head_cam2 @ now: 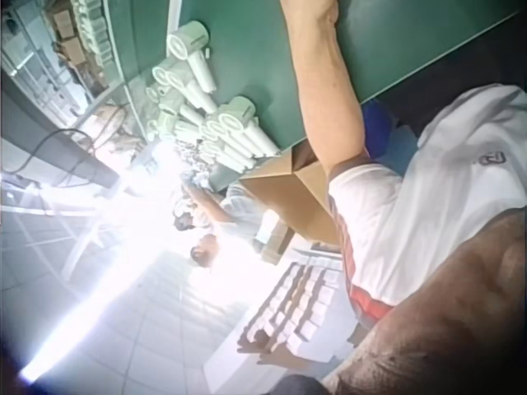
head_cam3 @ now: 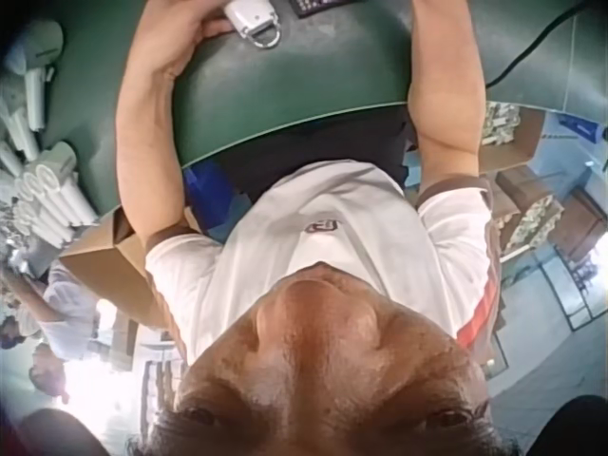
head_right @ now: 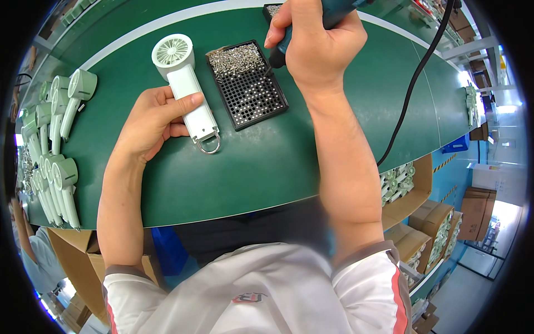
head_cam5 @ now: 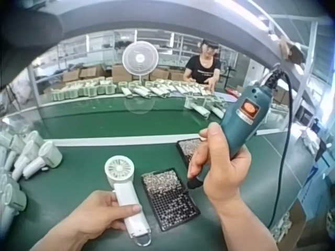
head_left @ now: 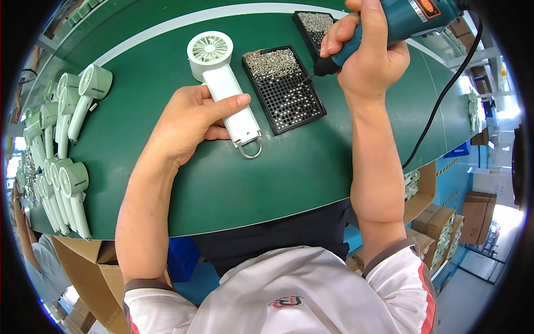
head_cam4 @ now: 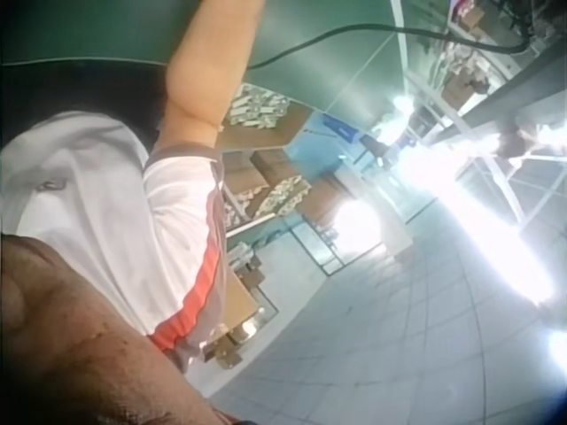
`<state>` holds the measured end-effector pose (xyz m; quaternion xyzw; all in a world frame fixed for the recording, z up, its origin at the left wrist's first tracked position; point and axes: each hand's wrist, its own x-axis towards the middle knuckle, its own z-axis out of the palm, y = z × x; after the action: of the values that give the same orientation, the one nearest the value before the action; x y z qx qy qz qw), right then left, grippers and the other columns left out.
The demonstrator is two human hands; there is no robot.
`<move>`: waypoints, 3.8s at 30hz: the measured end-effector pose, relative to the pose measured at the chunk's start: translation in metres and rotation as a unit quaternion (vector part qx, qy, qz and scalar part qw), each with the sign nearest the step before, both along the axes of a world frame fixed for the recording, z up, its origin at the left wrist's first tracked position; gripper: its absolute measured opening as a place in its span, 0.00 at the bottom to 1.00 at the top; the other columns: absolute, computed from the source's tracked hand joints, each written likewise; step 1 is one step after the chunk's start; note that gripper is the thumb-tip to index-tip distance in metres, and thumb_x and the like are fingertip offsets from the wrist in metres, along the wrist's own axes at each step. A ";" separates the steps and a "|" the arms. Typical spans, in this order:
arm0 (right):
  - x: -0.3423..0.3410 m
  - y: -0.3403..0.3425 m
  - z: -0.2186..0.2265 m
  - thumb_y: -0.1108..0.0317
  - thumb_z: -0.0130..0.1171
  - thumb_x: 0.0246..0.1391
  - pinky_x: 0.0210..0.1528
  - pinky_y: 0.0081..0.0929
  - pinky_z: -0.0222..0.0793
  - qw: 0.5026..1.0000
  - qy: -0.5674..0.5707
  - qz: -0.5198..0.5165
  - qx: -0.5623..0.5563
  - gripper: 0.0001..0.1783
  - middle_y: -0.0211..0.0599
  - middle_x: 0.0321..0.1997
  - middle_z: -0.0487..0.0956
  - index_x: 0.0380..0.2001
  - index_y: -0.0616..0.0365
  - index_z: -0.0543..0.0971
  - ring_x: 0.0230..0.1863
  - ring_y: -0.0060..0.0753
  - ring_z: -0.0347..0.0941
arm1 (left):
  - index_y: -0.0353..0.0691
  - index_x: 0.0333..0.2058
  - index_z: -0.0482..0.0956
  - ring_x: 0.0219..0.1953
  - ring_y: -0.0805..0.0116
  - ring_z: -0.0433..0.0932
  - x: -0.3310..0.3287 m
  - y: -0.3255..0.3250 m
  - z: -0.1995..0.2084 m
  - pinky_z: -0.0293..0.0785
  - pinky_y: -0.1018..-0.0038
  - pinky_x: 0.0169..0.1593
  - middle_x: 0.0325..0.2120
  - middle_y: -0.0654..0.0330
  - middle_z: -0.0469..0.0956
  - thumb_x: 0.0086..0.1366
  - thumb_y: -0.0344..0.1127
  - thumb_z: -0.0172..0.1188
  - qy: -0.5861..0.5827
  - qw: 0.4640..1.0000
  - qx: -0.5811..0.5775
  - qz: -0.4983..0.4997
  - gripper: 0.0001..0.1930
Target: Assembling small portable handheld fans at a factory workbench using an electric screwdriver.
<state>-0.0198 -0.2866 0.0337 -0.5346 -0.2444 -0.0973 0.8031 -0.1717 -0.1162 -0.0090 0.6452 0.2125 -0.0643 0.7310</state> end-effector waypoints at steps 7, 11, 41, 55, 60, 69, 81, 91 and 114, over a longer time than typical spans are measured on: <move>0.001 -0.001 0.000 0.62 0.58 0.70 0.14 0.25 0.66 1.000 0.004 0.008 -0.004 0.16 0.32 0.16 0.72 0.36 0.68 0.77 0.12 0.25 0.68 | 0.23 0.49 0.78 0.39 0.65 0.87 0.000 0.000 0.000 0.86 0.73 0.42 0.39 0.50 0.84 0.65 0.44 0.72 0.000 1.000 -0.004 0.000 0.27; 0.002 -0.001 0.000 0.62 0.58 0.70 0.14 0.26 0.66 1.000 0.005 0.010 0.006 0.16 0.33 0.16 0.72 0.36 0.68 0.77 0.12 0.25 0.68 | 0.23 0.49 0.78 0.39 0.65 0.87 0.000 -0.001 0.001 0.86 0.73 0.42 0.39 0.50 0.84 0.65 0.44 0.72 0.003 1.000 0.000 -0.001 0.27; -0.012 0.000 0.009 0.64 0.68 0.61 0.20 0.27 0.69 0.999 0.008 0.002 -0.036 0.16 0.37 0.19 0.77 0.28 0.69 0.80 0.17 0.31 0.74 | 0.19 0.48 0.77 0.38 0.62 0.88 0.002 0.000 0.003 0.88 0.72 0.42 0.40 0.46 0.84 0.67 0.40 0.68 0.007 1.000 -0.011 0.007 0.24; -0.078 -0.001 0.021 0.47 0.40 0.75 0.18 0.31 0.68 0.933 0.060 0.318 0.158 0.27 0.30 0.20 0.70 0.48 0.60 0.78 0.17 0.28 0.65 | 0.23 0.47 0.80 0.38 0.63 0.87 0.003 0.002 -0.002 0.87 0.70 0.43 0.39 0.48 0.85 0.66 0.39 0.69 0.007 1.000 -0.010 0.010 0.21; -0.061 0.015 0.012 0.49 0.40 0.75 0.17 0.32 0.68 0.940 -0.077 0.327 0.065 0.26 0.32 0.20 0.70 0.49 0.61 0.77 0.17 0.29 0.65 | 0.23 0.46 0.80 0.38 0.62 0.87 0.003 0.001 -0.001 0.87 0.70 0.43 0.39 0.47 0.85 0.66 0.38 0.69 0.002 1.000 -0.018 0.010 0.21; -0.072 0.004 0.005 0.54 0.42 0.73 0.18 0.33 0.70 0.967 -0.090 0.238 -0.028 0.23 0.34 0.20 0.71 0.49 0.63 0.76 0.17 0.30 0.66 | 0.24 0.46 0.81 0.37 0.63 0.87 0.001 0.000 0.000 0.87 0.70 0.42 0.38 0.49 0.85 0.67 0.38 0.69 0.003 1.000 -0.017 0.013 0.20; -0.080 0.020 0.006 0.63 0.49 0.70 0.18 0.32 0.68 0.963 -0.136 0.225 -0.064 0.13 0.37 0.19 0.70 0.41 0.63 0.73 0.16 0.31 0.66 | 0.25 0.46 0.81 0.39 0.61 0.87 0.004 0.005 0.002 0.86 0.68 0.40 0.38 0.49 0.86 0.66 0.37 0.70 0.004 1.000 -0.019 0.012 0.19; -0.084 0.013 -0.008 0.60 0.47 0.74 0.18 0.23 0.61 0.958 -0.047 0.283 -0.012 0.13 0.30 0.20 0.65 0.37 0.57 0.69 0.17 0.24 0.59 | 0.21 0.40 0.81 0.32 0.56 0.88 0.004 -0.009 -0.001 0.86 0.63 0.32 0.33 0.46 0.85 0.61 0.33 0.74 -0.006 0.999 -0.013 0.047 0.18; 0.014 -0.157 -0.004 0.66 0.59 0.62 0.28 0.29 0.71 0.813 0.078 -0.130 -0.562 0.10 0.30 0.25 0.76 0.40 0.62 0.78 0.25 0.25 0.73 | 0.19 0.44 0.80 0.35 0.59 0.88 0.001 0.000 -0.016 0.88 0.67 0.34 0.36 0.46 0.85 0.62 0.35 0.73 -0.076 0.995 -0.011 0.056 0.22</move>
<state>-0.0054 -0.4434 0.0302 -0.9255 -0.1208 -0.0045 0.3589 -0.1709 -0.1159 -0.0245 0.6269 0.1914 0.0241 0.7549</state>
